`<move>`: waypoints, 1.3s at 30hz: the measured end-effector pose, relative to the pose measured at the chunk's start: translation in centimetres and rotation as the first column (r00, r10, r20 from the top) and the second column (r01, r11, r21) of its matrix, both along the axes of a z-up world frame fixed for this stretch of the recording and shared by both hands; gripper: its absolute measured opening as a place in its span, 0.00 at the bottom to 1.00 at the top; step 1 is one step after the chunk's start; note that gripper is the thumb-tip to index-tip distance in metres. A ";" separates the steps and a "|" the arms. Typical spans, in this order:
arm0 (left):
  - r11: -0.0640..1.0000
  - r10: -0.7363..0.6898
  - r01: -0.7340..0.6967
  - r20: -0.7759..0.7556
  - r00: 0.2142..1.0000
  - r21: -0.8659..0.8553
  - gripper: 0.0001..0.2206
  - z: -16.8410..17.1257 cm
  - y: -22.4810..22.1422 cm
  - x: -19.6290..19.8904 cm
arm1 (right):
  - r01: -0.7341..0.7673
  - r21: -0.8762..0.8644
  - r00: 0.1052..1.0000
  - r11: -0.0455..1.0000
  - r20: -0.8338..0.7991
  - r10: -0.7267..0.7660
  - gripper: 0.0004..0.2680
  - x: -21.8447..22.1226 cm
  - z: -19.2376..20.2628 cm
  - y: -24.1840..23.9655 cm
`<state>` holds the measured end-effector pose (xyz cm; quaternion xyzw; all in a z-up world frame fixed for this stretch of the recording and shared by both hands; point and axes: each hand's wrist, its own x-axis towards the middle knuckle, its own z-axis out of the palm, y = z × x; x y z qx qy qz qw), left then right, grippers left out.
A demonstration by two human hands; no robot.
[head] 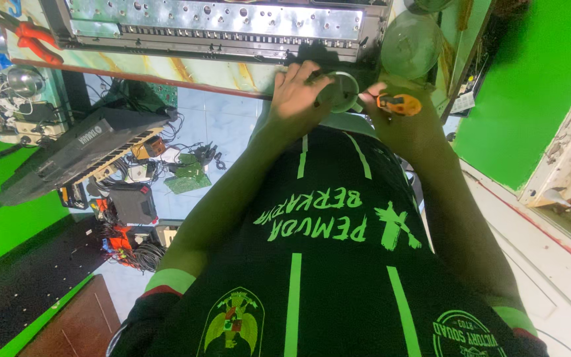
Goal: The person disassembles a musical keyboard using a screwdriver and a prying tool to disconnect wires and manipulate internal components on a workbench.
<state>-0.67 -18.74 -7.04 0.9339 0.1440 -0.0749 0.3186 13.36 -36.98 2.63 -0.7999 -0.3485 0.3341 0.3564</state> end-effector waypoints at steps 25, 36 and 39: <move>0.986 -0.105 0.103 0.005 0.994 0.130 0.14 -0.7 -0.4 0.4 | -0.114 -0.001 0.978 0.993 0.178 0.113 0.08 0.3 -0.8 0.0; 0.910 -0.191 0.104 0.185 0.964 0.401 0.08 -4.9 -2.6 0.8 | 0.002 0.026 0.993 1.000 0.118 -0.005 0.06 -0.2 0.5 0.0; 0.942 -0.172 0.091 0.229 0.958 0.324 0.07 -5.7 -3.1 0.8 | -0.060 0.057 0.980 0.997 0.195 0.048 0.07 -0.1 0.4 -0.1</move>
